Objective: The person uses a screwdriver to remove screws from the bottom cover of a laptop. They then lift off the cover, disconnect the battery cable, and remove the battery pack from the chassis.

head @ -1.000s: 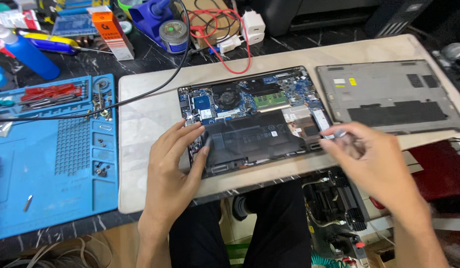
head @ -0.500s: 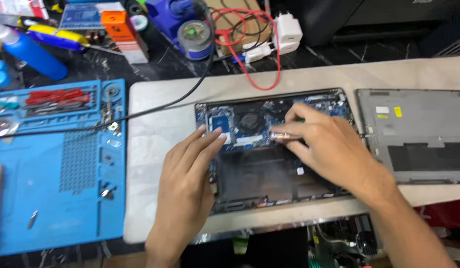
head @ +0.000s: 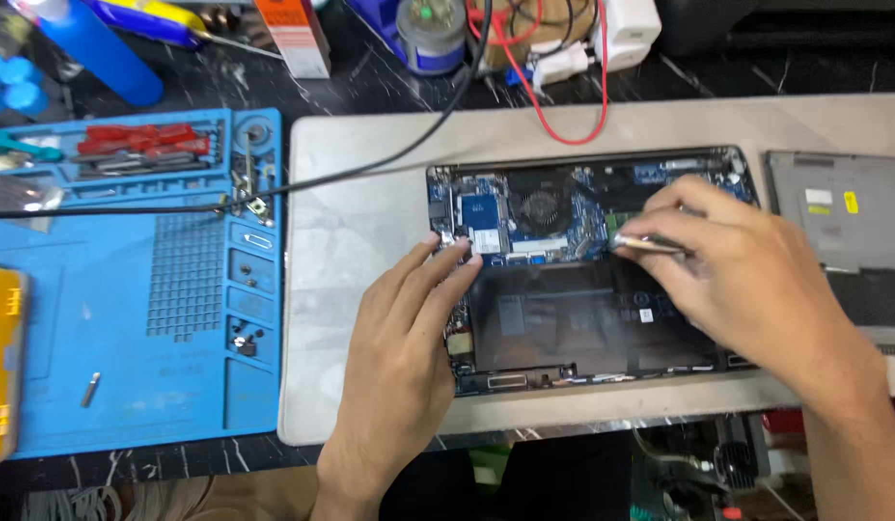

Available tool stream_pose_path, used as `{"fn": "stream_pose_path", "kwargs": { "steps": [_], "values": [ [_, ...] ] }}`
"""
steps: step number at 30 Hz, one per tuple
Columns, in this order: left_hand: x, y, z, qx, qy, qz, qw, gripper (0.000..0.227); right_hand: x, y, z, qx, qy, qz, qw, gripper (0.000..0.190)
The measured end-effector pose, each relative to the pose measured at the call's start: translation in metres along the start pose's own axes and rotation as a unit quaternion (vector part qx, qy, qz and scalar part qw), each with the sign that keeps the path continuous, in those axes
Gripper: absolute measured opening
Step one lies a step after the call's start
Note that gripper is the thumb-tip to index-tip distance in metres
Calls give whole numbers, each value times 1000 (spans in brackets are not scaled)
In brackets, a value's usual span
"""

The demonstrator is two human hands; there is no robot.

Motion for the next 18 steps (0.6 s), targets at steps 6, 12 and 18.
{"fn": "stream_pose_path", "kwargs": {
  "steps": [6,12,18],
  "values": [
    [-9,-6,4,63,30,77,995,50,-31,-20,-17,-93,3,1,996,15],
    [-5,-16,0,95,68,102,988,65,-43,-18,5,-136,19,-56,989,9],
    [5,-37,-8,129,116,169,970,74,-72,-34,21,-255,-15,-121,959,17]
  ]
}}
Point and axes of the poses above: each hand's wrist, its own z-axis towards the middle knuckle, its own y-axis out of the back of the hand, x = y × z, the point moved 3 cm from there along z, towards the middle knuckle, and after that the axes turned 14 degrees about -y, right-handed, at the moved point
